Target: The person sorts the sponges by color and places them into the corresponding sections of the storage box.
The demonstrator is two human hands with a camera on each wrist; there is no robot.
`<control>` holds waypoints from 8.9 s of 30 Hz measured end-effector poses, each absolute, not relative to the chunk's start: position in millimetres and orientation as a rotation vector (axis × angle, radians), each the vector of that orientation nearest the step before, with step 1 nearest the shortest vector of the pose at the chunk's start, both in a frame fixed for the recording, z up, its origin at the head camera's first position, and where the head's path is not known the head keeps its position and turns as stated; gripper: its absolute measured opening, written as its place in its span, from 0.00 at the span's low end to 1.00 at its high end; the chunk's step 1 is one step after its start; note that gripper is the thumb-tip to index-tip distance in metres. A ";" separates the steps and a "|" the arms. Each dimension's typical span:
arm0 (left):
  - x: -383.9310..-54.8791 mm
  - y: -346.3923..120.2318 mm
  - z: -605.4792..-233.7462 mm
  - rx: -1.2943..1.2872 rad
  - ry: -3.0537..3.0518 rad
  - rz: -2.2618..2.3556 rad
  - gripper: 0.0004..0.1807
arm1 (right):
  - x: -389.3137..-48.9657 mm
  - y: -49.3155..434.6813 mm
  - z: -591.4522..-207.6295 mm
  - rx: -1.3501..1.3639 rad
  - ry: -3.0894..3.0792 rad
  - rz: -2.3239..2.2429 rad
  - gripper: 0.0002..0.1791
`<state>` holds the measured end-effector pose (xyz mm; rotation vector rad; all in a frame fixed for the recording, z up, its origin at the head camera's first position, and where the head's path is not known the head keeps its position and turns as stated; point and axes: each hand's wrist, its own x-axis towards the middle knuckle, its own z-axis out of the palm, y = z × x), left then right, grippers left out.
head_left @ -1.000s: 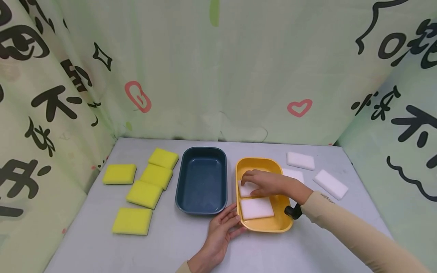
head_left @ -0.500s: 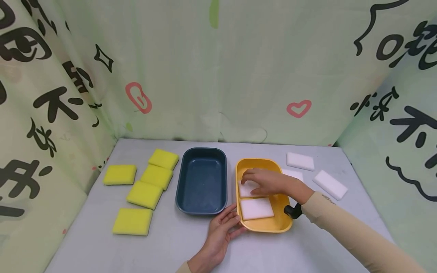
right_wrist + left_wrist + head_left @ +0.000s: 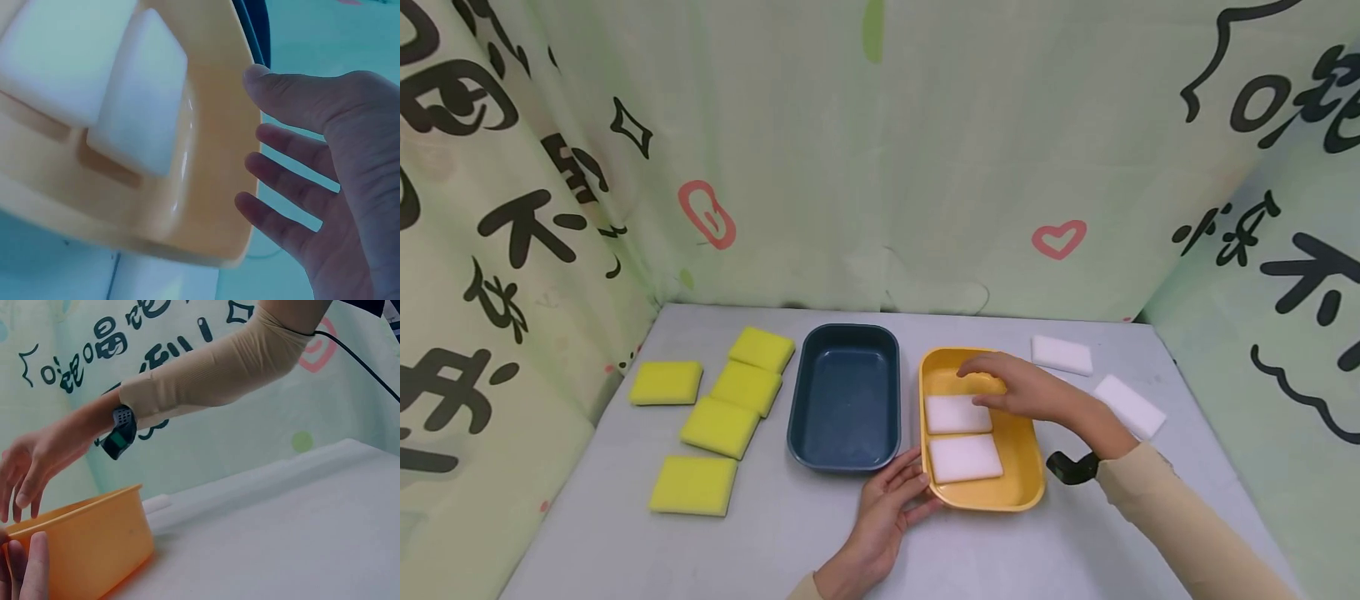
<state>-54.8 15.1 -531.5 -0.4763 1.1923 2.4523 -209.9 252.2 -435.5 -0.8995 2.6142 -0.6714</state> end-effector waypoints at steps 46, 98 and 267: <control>-55.0 14.5 -532.7 -0.455 1.192 2.463 0.30 | -214.6 356.9 -495.2 -0.477 2.915 -0.410 0.42; -54.3 15.0 -532.2 -0.471 1.203 2.446 0.31 | -211.0 354.7 -469.4 -0.279 2.982 -0.582 0.44; -54.9 16.9 -533.5 -0.464 1.229 2.452 0.31 | -252.8 369.6 -479.2 -0.221 2.906 -0.458 0.42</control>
